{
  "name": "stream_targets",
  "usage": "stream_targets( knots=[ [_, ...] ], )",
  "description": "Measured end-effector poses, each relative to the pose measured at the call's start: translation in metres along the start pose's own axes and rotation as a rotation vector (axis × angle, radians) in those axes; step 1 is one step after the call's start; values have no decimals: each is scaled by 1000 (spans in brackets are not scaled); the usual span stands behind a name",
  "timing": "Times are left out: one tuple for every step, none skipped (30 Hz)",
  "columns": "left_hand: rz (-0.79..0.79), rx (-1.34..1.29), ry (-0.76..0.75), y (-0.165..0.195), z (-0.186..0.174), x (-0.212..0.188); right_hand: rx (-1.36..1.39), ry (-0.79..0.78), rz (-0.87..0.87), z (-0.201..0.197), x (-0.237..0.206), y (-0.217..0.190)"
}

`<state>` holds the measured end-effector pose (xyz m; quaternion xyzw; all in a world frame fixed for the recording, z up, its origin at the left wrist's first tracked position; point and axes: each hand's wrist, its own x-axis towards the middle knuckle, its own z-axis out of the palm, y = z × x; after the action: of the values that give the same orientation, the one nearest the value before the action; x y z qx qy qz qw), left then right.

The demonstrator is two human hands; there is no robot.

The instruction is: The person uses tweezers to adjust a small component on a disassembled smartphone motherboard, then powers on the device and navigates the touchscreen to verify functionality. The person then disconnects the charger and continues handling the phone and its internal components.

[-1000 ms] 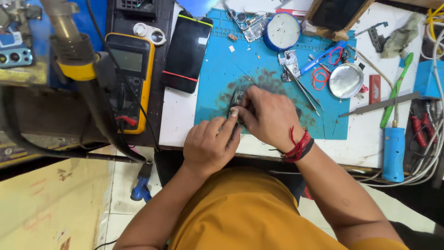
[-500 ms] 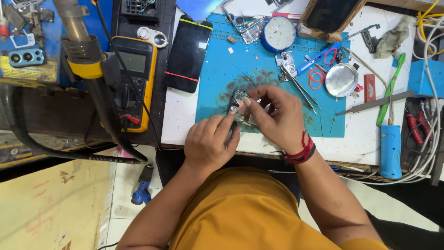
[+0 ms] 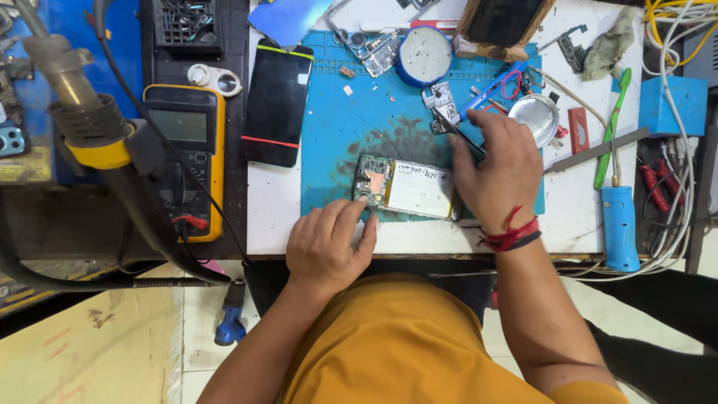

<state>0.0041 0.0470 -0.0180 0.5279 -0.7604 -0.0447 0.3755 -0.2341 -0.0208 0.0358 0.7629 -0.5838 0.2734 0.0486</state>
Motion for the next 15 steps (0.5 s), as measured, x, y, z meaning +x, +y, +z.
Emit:
stream_targets(
  knots=[
    [1, 6, 5, 0, 0, 0, -18, -36, -1, -1, 0, 9],
    [0, 1, 4, -1, 1, 1, -24, -44, 28, -1, 0, 15],
    [-3, -2, 2, 0, 0, 1, -29, -54, 58, -1, -1, 20],
    [-8, -5, -1, 0, 0, 1, -33, -66, 87, 0, -1, 24],
    [-8, 5, 6, 1, 0, 1, 12, -50, 88, 2, 0, 27],
    [-3, 16, 15, 0, 0, 2, 56, -28, 90, 4, 4, 31],
    [5, 24, 20, 1, 0, 3, 97, -7, 98, 6, 8, 33],
    [1, 24, 15, 2, 0, 2, 164, -25, 87, 10, 13, 35],
    [-4, 23, 6, 2, -1, 2, 230, -45, 80, 16, 19, 36],
    [-4, 23, 4, 2, 0, 2, 295, -57, 69, 22, 26, 37],
    [13, 22, 20, 1, 1, 2, 276, -71, 80, 28, 33, 38],
    [27, 23, 36, 0, 1, 2, 260, -87, 89, 34, 38, 38],
    [34, 25, 49, 0, 1, 0, 247, -110, 97, 39, 42, 37],
    [36, 10, 60, -1, 0, -2, 254, -101, 91, 43, 43, 36],
    [34, -3, 72, -3, 0, -3, 264, -95, 83, 46, 43, 35]
  ],
)
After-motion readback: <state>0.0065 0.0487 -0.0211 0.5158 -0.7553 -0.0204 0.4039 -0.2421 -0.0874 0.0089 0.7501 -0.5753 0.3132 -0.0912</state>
